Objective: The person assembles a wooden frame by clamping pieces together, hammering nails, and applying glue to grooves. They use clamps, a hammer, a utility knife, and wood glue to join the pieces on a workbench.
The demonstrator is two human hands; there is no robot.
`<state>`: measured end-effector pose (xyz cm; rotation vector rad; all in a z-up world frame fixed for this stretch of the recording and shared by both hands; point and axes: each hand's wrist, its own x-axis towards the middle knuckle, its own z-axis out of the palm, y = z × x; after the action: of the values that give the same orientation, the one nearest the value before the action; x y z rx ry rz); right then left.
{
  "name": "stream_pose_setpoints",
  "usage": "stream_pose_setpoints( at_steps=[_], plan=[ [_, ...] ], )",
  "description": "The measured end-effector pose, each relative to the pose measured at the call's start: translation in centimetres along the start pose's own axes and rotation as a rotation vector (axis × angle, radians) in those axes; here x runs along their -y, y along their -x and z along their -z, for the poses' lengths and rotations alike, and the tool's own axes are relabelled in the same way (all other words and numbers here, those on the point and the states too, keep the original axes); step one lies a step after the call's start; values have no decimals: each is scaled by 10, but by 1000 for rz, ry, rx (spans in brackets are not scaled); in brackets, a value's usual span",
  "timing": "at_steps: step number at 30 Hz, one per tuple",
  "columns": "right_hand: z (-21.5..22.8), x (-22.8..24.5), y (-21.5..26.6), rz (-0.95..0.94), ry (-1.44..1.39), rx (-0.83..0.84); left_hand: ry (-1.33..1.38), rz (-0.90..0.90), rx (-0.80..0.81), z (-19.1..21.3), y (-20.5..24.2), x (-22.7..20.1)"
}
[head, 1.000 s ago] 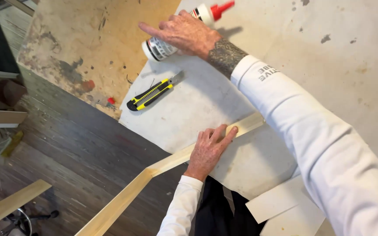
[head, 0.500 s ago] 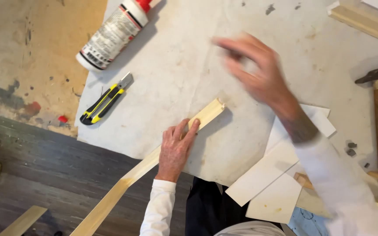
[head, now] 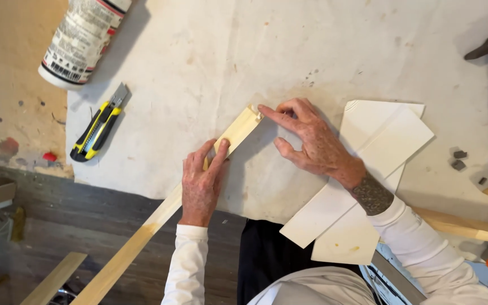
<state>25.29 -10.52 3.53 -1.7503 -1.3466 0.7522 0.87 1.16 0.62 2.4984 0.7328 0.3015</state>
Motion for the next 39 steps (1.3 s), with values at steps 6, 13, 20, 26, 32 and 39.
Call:
stream_pose_setpoints(
  at_steps=[6, 13, 20, 26, 32, 39],
  plan=[
    [-2, 0, 6, -6, 35, 24, 3, 36, 27, -1, -1, -2],
    [-1, 0, 0, -13, -76, 34, -10, 46, 29, 1, -1, -3],
    [-7, -20, 10, -4, -160, 28, -6, 61, 35, 3, -2, -4],
    [-1, -5, -14, 32, -61, 11, 4, 55, 28, 4, -3, -4],
    [-3, -6, -20, 60, -5, 20, 16, 55, 14, 5, -4, -4],
    [-2, -2, -22, 41, 1, 41, 32, 59, 23, 7, -4, -5]
  ],
)
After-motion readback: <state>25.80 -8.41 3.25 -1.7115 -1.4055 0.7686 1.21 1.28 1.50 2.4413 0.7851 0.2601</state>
